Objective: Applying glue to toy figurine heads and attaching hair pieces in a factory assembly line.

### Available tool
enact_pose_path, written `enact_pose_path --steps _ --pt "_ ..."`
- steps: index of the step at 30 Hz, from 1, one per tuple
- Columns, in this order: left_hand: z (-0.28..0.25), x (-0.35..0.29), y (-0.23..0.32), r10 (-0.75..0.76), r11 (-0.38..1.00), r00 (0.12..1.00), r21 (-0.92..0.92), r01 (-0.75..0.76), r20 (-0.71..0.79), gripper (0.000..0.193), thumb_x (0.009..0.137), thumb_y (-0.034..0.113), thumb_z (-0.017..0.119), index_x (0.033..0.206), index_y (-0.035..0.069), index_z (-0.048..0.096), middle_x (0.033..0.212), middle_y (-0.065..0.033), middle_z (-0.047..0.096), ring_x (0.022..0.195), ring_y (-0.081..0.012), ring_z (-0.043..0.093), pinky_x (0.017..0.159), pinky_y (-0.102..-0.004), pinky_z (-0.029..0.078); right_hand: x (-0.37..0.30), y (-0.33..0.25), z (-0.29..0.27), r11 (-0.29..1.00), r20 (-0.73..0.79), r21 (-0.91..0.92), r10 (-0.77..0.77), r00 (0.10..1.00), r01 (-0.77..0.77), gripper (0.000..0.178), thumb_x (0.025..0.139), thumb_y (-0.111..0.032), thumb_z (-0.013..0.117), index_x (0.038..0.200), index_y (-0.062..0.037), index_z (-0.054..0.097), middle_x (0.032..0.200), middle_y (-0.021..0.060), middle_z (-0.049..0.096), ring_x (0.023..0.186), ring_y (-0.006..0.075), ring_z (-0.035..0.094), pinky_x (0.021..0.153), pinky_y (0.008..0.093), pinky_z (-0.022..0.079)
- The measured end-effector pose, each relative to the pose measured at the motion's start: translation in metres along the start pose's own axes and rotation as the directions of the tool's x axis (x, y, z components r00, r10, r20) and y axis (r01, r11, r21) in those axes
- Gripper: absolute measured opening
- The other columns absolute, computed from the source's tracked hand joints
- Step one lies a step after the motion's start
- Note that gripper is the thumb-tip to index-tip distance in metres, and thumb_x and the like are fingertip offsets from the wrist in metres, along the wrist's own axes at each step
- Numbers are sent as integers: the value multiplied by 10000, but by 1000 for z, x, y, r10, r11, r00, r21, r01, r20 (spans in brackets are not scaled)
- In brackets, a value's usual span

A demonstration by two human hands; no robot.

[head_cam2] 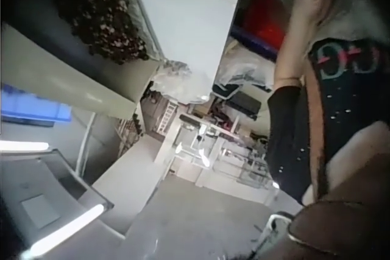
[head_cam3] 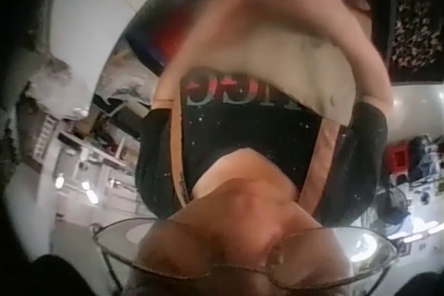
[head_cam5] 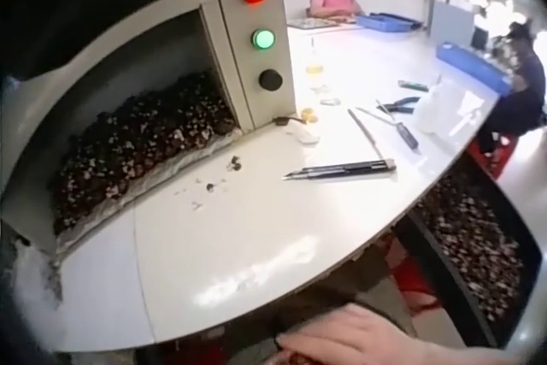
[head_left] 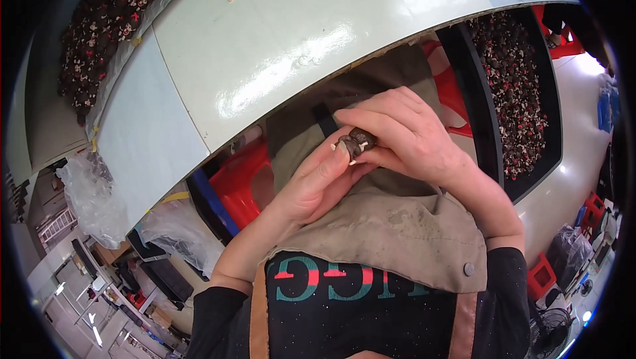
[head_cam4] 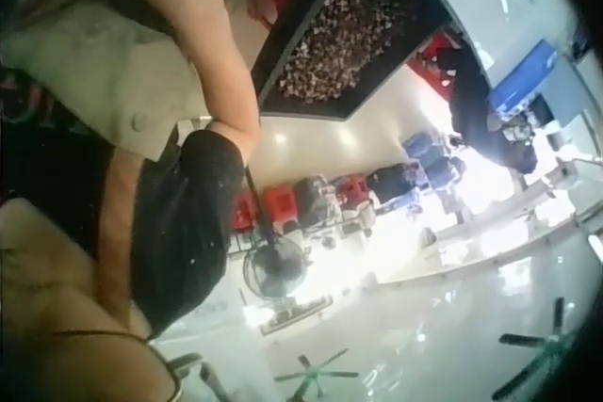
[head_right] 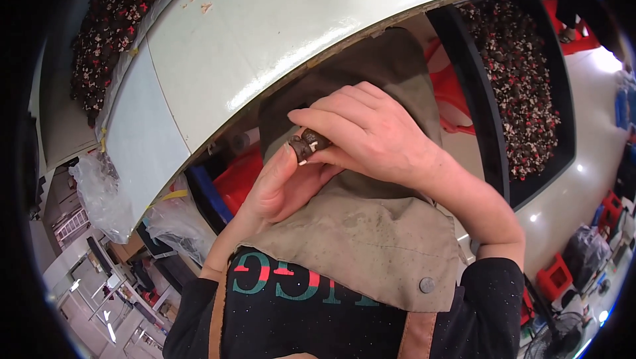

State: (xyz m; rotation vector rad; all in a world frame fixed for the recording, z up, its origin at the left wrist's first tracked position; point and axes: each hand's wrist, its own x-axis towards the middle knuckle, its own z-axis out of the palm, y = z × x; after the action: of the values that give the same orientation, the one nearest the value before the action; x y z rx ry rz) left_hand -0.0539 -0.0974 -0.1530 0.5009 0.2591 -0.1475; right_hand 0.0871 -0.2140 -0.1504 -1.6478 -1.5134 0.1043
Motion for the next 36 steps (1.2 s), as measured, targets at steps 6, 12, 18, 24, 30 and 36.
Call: enact_pose_path --steps 6,12,18,24,30,36 --pt "1 -1 3 -8 999 1000 50 7 25 605 955 383 440 1395 20 240 1315 -90 390 1244 -179 370 1069 -364 272 -5 -1 3 999 -91 -34 3 996 -6 437 668 -202 727 1057 -48 602 1008 68 619 893 227 599 730 329 461" --pt "-2 -8 -3 8 997 1000 76 -8 -3 612 958 404 420 1396 15 241 1317 -78 389 1237 -171 373 1069 -360 272 -7 -5 7 997 -78 -72 -34 996 29 417 664 -210 719 1031 -37 625 1028 69 621 877 228 601 716 321 465" --pt "-8 -15 -10 47 994 999 101 -48 13 601 961 408 408 1387 13 252 1312 -69 396 1236 -161 369 1071 -364 265 -5 -9 5 994 -15 -70 -81 997 80 431 663 -217 723 1036 -26 625 1028 81 615 867 245 593 713 327 481" --pt "-10 -10 -10 69 996 996 60 -72 54 582 966 400 397 1384 19 260 1309 -61 400 1231 -155 371 1067 -358 267 3 -6 1 995 29 -41 -87 996 89 417 655 -205 731 1014 -23 621 1010 86 609 853 253 590 714 335 487" --pt "-6 -7 -9 51 998 998 50 -49 -33 534 968 348 422 1369 20 294 1298 -78 423 1232 -172 399 1042 -360 307 6 -7 -15 999 107 -28 19 994 -16 400 673 -216 733 1018 -48 621 994 82 606 893 244 588 756 358 477" --pt "3 12 9 55 998 999 9 -55 1 507 920 271 504 1325 9 351 1195 -114 504 1145 -197 482 1007 -346 349 6 26 -93 964 -155 -222 116 981 -149 302 816 -250 647 1028 -39 605 1016 95 597 926 221 579 819 311 447"
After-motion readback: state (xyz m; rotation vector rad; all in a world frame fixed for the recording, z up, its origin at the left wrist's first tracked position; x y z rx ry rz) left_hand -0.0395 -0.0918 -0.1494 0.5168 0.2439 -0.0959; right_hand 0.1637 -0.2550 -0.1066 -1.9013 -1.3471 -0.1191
